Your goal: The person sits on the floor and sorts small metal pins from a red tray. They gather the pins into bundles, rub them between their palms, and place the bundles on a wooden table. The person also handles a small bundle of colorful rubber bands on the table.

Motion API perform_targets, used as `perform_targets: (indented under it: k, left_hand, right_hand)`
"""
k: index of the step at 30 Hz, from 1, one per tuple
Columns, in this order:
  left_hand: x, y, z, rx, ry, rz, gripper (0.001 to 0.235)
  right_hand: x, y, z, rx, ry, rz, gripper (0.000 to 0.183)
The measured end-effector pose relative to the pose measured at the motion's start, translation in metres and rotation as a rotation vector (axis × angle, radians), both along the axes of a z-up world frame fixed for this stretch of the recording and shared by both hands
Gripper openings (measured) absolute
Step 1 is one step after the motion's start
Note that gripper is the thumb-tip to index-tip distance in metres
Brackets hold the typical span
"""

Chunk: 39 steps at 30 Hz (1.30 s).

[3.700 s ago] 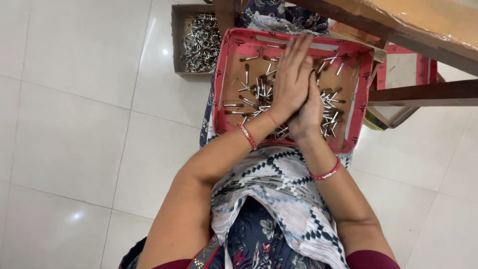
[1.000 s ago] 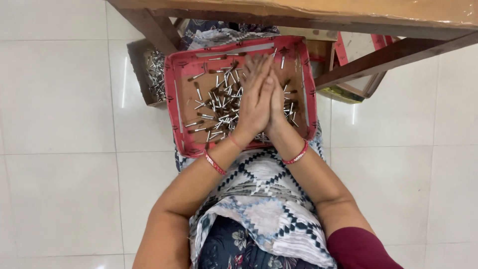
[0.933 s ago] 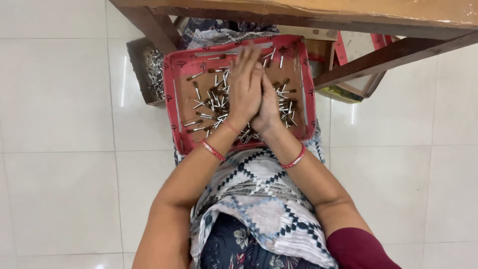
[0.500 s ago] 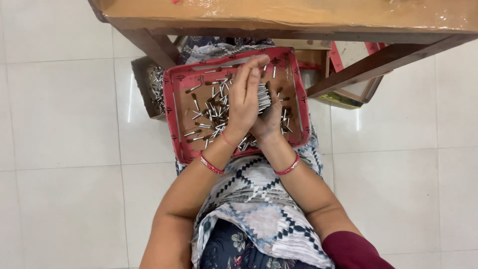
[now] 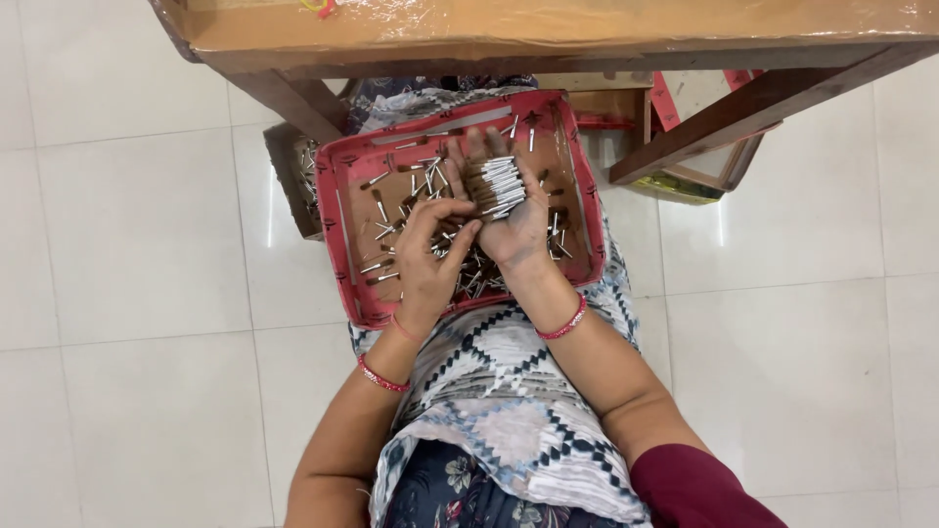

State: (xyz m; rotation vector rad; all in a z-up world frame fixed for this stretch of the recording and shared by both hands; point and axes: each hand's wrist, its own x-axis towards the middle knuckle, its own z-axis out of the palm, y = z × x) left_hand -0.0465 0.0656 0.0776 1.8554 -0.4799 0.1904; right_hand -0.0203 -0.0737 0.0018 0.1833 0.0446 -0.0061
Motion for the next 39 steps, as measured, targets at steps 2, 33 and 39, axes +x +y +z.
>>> perform_targets:
  k: [2,33,39]
  left_hand:
    - [0.002,-0.003,0.002,-0.004,0.034,0.001,0.02]
    - [0.033,-0.034,-0.022,-0.68,0.351,0.084,0.057]
    - [0.035,-0.031,-0.024,-0.75,0.405,0.03,0.058]
  right_hand:
    - [-0.001,0.002,-0.001,-0.036,0.024,-0.005,0.04]
    - [-0.009,0.035,0.016,-0.291,0.193,0.014,0.034]
    - [-0.006,0.033,-0.001,-0.227,0.29,0.155,0.045]
